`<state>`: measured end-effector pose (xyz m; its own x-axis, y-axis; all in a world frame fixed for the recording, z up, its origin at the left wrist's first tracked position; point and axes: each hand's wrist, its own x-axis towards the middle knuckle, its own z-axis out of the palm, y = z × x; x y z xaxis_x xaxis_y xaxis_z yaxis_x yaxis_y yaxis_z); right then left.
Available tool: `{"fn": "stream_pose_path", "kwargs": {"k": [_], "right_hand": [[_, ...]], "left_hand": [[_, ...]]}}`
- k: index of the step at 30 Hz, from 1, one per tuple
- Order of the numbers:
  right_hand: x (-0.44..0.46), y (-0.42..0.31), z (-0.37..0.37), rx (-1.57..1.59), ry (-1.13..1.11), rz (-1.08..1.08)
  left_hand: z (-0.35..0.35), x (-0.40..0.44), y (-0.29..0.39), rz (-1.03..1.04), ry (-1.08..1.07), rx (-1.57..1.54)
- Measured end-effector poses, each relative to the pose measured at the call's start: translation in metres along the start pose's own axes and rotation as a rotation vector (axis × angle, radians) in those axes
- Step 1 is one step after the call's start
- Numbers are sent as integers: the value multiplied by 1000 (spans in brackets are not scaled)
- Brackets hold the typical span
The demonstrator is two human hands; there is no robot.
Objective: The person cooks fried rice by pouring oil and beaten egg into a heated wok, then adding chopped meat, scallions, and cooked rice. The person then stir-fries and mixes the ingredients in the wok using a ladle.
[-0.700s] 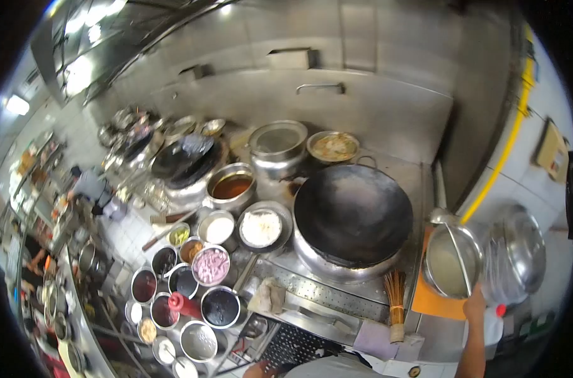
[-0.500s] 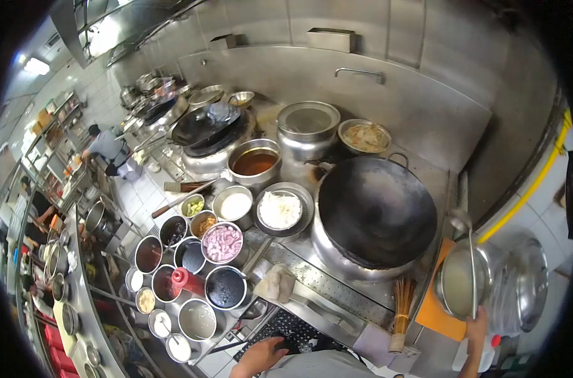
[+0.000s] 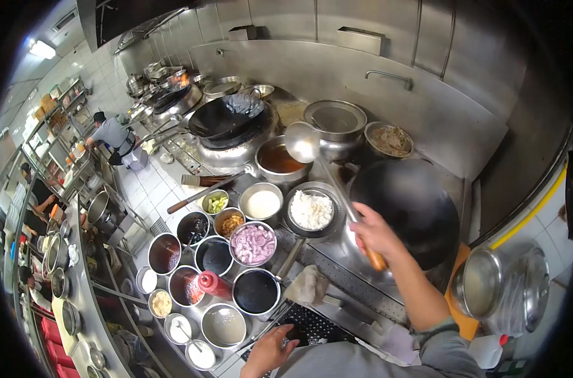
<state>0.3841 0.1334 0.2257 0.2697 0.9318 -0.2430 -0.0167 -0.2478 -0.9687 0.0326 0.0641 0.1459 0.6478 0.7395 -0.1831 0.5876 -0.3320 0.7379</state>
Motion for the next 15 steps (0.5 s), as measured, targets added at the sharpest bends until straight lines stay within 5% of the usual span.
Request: {"fn": "stream_pose_path", "kwargs": {"k": [8, 15], "right_hand": [[101, 12, 52, -198, 19, 37], [113, 11, 55, -47, 10, 82]], "left_hand": [[-25, -26, -22, -237, 92, -66], [-27, -24, -43, -180, 111, -48]]}}
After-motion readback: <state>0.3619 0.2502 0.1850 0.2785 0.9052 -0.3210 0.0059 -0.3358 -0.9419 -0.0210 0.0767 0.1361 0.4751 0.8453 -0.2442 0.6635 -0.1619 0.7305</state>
